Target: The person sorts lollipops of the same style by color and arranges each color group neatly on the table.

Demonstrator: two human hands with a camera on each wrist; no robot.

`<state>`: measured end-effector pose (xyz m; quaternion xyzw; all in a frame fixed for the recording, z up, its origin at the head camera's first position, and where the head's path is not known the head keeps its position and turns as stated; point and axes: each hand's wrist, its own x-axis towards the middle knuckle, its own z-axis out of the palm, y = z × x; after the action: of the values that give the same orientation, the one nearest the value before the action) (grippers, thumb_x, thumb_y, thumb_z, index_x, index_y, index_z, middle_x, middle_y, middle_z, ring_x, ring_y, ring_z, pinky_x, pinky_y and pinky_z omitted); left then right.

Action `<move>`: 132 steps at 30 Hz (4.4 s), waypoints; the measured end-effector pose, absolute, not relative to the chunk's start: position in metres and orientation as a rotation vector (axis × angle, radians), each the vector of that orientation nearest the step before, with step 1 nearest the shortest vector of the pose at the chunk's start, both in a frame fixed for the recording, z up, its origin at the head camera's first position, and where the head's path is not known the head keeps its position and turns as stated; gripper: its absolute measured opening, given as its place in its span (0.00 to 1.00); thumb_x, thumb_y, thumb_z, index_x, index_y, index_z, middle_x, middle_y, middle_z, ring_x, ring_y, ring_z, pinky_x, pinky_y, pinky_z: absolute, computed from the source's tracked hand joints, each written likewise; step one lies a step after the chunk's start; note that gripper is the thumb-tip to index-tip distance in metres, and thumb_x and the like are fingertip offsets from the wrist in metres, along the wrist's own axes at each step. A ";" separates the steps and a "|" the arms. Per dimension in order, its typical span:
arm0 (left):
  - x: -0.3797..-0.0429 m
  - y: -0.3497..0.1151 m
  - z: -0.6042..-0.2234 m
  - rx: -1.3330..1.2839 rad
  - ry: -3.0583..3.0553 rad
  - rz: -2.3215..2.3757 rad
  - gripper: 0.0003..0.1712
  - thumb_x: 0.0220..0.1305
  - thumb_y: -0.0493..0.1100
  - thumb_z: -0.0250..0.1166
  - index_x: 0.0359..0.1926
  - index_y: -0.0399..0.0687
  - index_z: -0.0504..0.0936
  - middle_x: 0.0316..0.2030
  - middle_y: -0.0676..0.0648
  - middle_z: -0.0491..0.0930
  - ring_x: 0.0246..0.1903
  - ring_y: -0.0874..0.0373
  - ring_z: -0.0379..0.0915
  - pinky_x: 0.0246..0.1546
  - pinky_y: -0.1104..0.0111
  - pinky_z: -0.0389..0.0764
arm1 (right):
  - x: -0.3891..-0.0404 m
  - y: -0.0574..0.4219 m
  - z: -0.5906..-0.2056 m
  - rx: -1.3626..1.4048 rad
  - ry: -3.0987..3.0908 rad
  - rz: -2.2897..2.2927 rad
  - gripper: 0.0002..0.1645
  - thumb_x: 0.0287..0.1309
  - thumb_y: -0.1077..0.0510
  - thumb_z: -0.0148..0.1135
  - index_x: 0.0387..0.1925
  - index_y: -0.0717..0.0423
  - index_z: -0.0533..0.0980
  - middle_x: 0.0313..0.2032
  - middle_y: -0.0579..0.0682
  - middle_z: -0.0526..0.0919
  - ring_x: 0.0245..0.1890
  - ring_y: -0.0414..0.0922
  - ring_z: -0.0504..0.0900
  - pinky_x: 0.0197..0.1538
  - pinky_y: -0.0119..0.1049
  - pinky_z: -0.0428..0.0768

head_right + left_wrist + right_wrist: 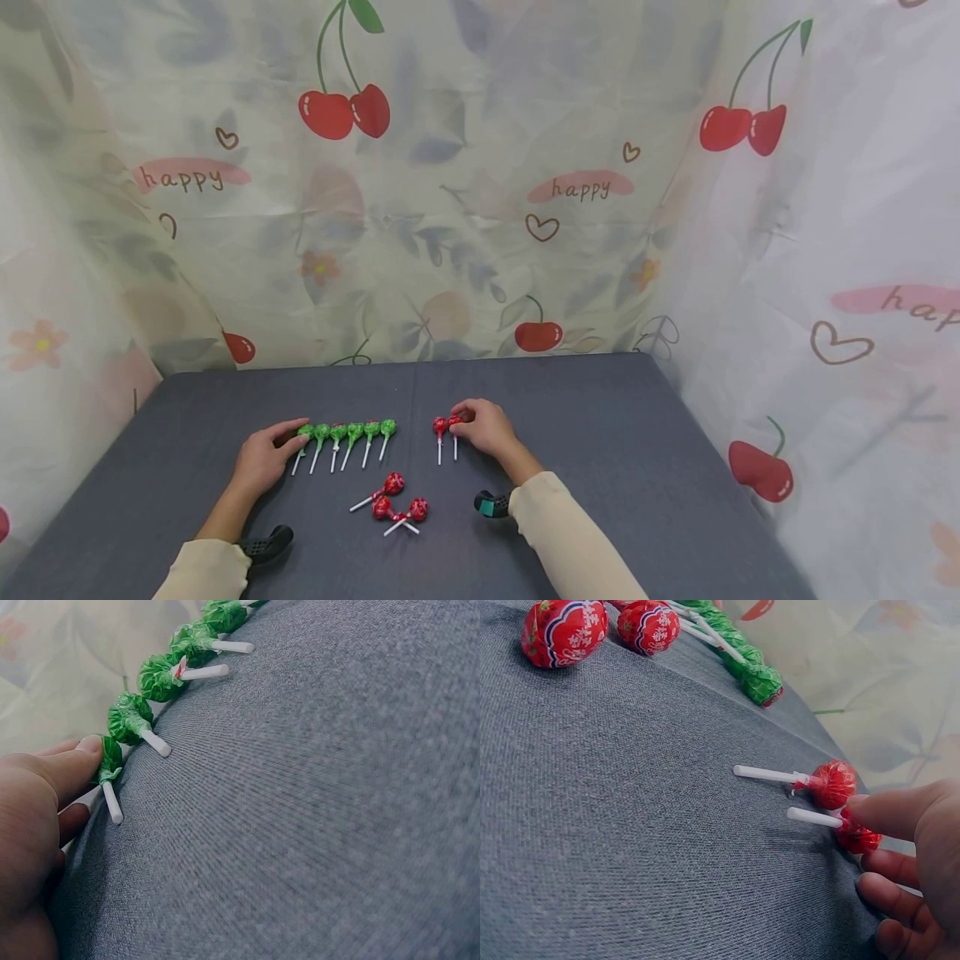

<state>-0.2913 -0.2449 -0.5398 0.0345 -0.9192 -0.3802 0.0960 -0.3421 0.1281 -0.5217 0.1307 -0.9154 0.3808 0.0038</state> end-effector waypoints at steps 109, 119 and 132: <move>-0.293 -0.246 -0.542 0.096 -2.729 -1.081 0.22 0.68 0.48 0.63 0.61 0.48 0.79 0.56 0.37 0.77 0.56 0.38 0.70 0.55 0.44 0.67 | -0.263 0.132 -0.514 0.442 -2.735 1.331 0.04 0.54 0.62 0.66 0.33 0.54 0.83 0.22 0.40 0.79 0.22 0.38 0.74 0.25 0.33 0.71; -0.293 -0.246 -0.542 0.094 -2.732 -1.090 0.23 0.68 0.49 0.63 0.61 0.49 0.79 0.58 0.36 0.75 0.58 0.37 0.68 0.56 0.43 0.66 | -0.292 0.144 -0.507 0.326 -2.766 1.170 0.05 0.58 0.59 0.66 0.37 0.51 0.83 0.21 0.42 0.76 0.22 0.41 0.72 0.26 0.36 0.72; -0.293 -0.245 -0.542 0.097 -2.728 -1.109 0.22 0.68 0.48 0.63 0.61 0.48 0.79 0.58 0.36 0.75 0.58 0.37 0.68 0.56 0.44 0.66 | -0.324 0.153 -0.511 0.312 -2.826 1.050 0.05 0.58 0.56 0.68 0.37 0.50 0.83 0.24 0.42 0.77 0.24 0.41 0.73 0.29 0.37 0.72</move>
<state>-0.2926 -0.2451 -0.5421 0.0328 -0.9215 -0.3744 0.0974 -0.3237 0.1527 -0.5115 0.1027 -0.9310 0.3459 0.0556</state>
